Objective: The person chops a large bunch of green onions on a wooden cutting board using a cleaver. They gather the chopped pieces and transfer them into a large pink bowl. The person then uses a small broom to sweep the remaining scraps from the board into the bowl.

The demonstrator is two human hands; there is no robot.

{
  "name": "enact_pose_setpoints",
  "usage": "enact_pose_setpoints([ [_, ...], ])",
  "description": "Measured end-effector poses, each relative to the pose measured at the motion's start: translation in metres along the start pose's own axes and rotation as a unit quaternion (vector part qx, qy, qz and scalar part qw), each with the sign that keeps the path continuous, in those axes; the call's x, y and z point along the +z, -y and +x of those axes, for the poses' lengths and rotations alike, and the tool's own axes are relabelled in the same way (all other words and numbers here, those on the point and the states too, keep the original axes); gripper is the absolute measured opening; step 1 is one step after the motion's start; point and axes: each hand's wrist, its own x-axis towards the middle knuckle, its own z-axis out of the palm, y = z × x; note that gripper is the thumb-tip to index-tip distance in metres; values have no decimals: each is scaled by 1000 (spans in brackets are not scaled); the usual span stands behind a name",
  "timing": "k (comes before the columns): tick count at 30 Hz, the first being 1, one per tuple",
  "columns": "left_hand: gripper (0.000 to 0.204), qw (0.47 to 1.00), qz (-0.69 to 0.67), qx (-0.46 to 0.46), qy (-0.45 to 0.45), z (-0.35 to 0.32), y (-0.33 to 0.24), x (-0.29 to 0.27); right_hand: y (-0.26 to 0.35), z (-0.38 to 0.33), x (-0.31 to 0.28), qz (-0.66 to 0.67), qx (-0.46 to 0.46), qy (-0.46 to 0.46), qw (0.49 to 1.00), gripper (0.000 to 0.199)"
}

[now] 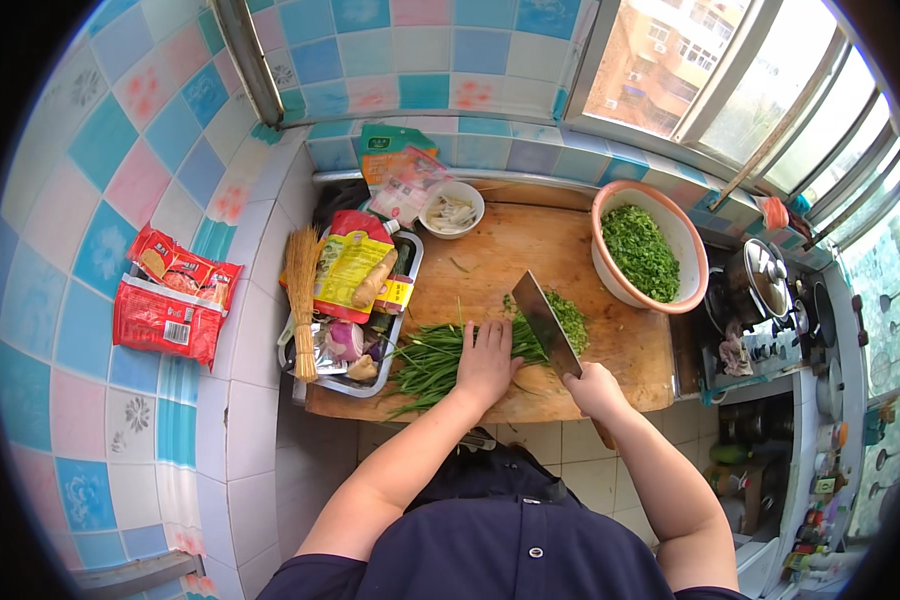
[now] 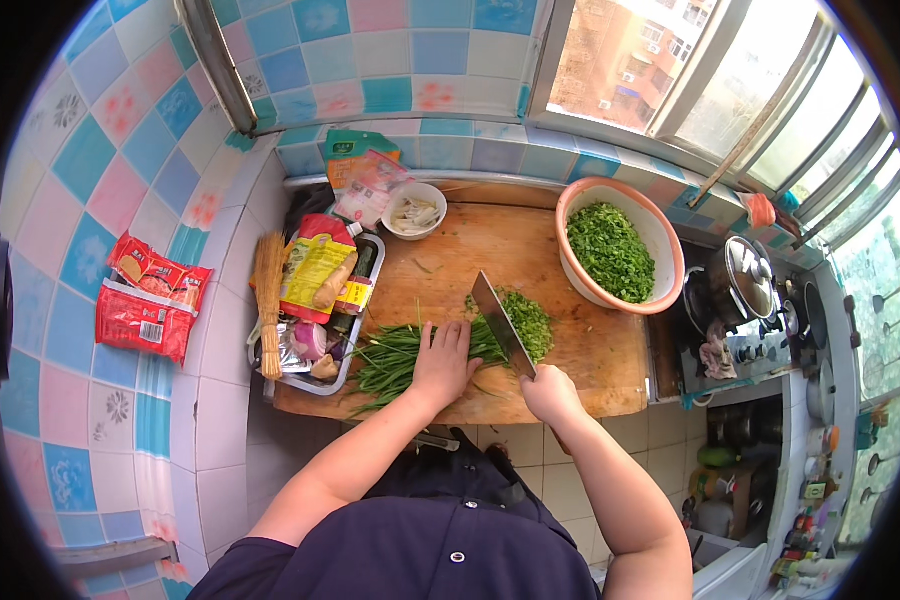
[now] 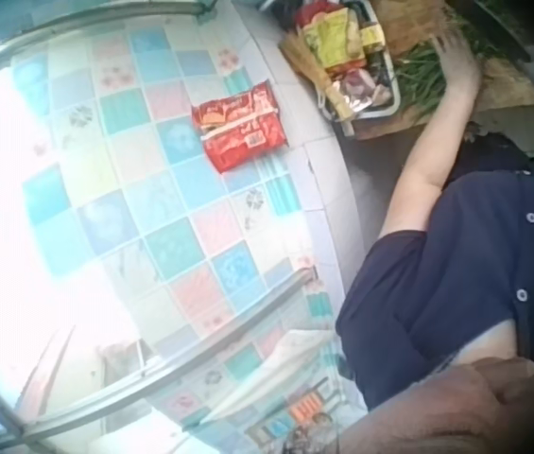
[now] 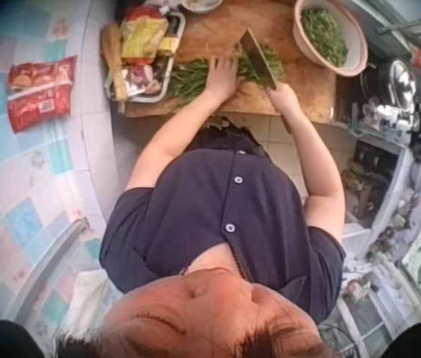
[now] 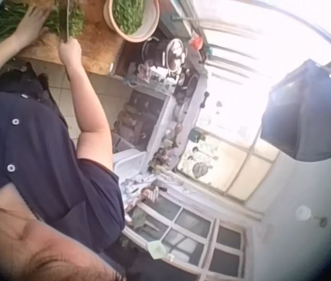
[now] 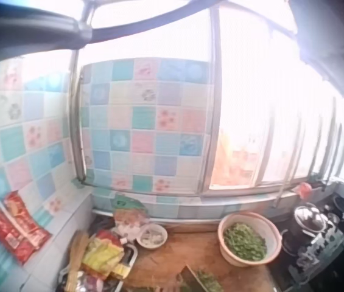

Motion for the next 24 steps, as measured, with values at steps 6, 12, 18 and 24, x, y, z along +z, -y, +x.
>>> enact_pose_setpoints([
  [6, 55, 999, 11, 16, -39, -3, 1, 9, 13, 7, -1, -76, 16, 25, 997, 33],
  [12, 52, 999, 13, 30, -39, -1, -1, 12, 28, 31, 14, -90, 57, 41, 993, 32],
  [18, 51, 998, -13, 20, -51, 0, 5, 10, 52, 35, -22, 57, 101, 130, 985, 29],
  [24, 52, 999, -20, 21, -43, -1, 4, 19, 13, 15, 4, 9, 118, 92, 989, 36],
])
